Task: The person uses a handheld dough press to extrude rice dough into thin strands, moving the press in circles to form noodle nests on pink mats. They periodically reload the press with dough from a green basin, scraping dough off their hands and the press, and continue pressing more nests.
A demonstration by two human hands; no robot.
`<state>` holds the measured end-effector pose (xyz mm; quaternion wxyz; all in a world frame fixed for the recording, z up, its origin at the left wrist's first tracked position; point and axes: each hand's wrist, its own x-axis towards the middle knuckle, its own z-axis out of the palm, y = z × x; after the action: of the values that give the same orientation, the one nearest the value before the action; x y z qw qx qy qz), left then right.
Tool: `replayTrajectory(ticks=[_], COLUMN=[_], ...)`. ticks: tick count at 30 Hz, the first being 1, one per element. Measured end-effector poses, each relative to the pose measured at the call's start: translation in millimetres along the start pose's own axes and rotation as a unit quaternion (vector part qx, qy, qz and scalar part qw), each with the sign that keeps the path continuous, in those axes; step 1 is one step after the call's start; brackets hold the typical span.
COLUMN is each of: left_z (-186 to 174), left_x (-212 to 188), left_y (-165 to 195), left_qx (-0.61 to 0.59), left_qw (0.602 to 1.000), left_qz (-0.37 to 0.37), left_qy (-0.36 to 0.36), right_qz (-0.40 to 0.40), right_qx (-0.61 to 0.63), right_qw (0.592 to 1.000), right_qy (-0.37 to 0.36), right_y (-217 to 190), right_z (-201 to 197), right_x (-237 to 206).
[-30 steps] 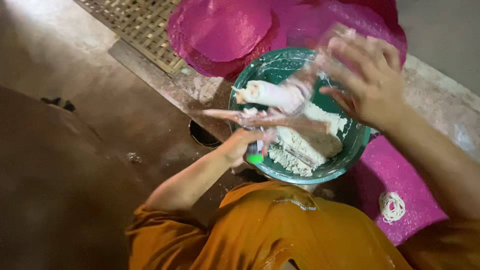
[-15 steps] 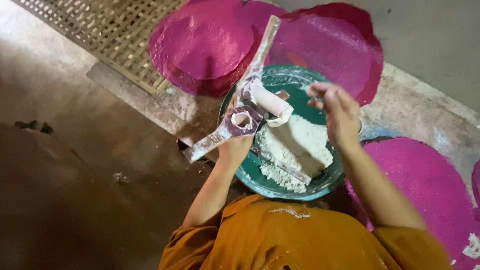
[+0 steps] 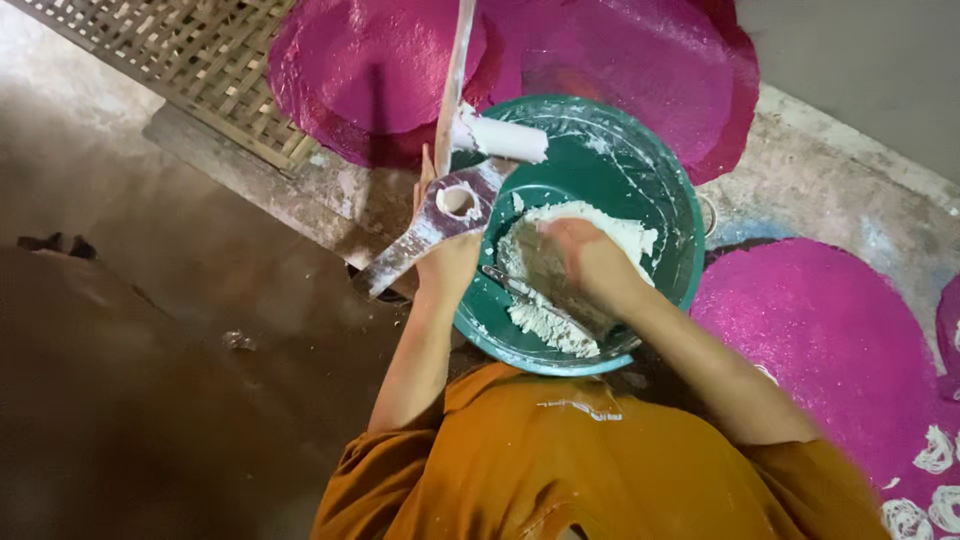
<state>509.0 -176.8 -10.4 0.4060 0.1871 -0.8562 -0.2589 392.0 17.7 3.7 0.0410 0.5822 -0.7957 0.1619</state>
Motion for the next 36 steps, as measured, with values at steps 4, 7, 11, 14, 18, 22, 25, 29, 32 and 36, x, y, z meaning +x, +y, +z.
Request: replayTrajectory(ticks=[4,7,11,14,18,22,25,29,32,36], left_z=[1.5,0.2,-1.9,-1.9,0.6,0.4,0.9,4.5,6.9,7.5], left_x=[-12.1,-14.4,-10.6,-6.7,-2.3,-1.5,-1.8,-1.9,-3.6,-9.7], left_y=[-0.4,0.2,-0.5,-3.3,-9.1,-15.4,-18.0,-20.7,-23.0,-21.6], left_qx=[-0.094,-0.055,-0.097,-0.144,-0.181,-0.156,-0.154,-0.204,-0.167,-0.146], left_qw=[0.993,0.998,0.994,0.985,0.974,0.980,0.981,0.969,0.979,0.984], left_qz=[-0.065,-0.028,-0.027,-0.054,-0.067,-0.047,-0.073,-0.097,-0.074,-0.057], left_qy=[-0.039,-0.022,0.042,0.073,0.117,0.114,0.097,0.102,0.093,0.084], right_qz=[0.029,0.071,-0.172,-0.032,0.124,0.089,0.064,-0.051,-0.068,0.010], right_qx=[-0.076,-0.039,-0.010,0.220,0.055,0.091,0.092,0.160,0.188,0.136], right_qw=[0.960,0.994,0.984,0.971,0.979,0.978,0.975,0.962,0.954,0.971], right_qy=[-0.270,-0.071,-0.032,-0.087,-0.151,-0.166,-0.193,-0.216,-0.226,-0.197], right_y=[32.7,41.9,23.7,53.5,95.1,84.8,60.3,10.1,7.4,54.6], right_z=[22.6,52.9,107.7,117.5,119.9,142.7,163.3,176.9,155.3,92.9], right_x=[17.6,31.3,37.9,74.3,133.2,153.3,152.5,136.9,129.1,102.2])
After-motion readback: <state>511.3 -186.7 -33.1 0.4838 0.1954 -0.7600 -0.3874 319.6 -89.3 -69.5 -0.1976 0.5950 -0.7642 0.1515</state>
